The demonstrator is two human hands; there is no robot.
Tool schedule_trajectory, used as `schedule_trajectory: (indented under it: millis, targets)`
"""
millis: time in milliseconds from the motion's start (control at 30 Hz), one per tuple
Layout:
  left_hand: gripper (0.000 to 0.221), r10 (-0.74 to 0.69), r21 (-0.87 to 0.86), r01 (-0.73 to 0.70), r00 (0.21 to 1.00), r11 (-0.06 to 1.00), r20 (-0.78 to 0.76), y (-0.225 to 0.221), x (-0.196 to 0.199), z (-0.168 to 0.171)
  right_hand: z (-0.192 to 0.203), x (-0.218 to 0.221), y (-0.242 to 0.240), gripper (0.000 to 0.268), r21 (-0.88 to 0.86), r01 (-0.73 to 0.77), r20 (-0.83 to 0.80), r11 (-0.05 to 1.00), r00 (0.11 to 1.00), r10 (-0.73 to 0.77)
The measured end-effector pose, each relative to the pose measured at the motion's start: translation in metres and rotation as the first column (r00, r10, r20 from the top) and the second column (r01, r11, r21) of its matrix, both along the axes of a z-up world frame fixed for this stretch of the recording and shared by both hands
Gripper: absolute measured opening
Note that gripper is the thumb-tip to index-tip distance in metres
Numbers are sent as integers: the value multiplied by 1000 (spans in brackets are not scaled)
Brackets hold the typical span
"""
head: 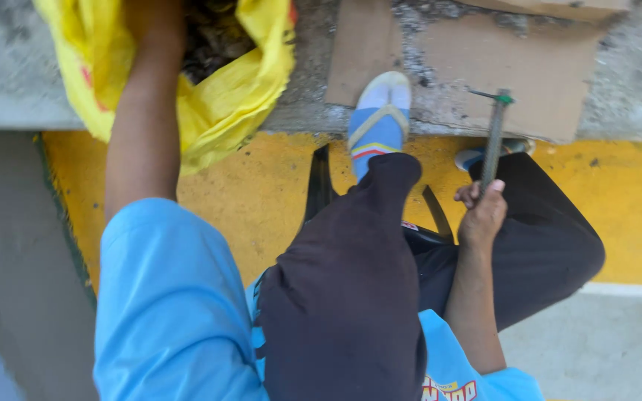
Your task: The person is using a metal tool to pry open and clean oyster shells.
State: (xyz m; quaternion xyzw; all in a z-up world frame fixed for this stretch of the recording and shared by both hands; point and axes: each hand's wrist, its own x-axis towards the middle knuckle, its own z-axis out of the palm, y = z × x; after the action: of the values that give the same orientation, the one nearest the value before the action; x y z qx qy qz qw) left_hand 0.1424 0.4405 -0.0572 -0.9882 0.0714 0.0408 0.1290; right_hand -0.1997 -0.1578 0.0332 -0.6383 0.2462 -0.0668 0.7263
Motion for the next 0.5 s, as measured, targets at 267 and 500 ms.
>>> schedule_trajectory:
  millis: [267, 500]
  targets:
    - [34, 99, 32, -95, 980, 995, -173, -13, 12, 3, 6, 8, 6, 58, -32, -77, -43, 997, 996, 75]
    - [51, 123, -1, -125, 981, 992, -153, -23, 9, 15, 6, -1, -2, 57, 12, -75, -29, 997, 997, 76]
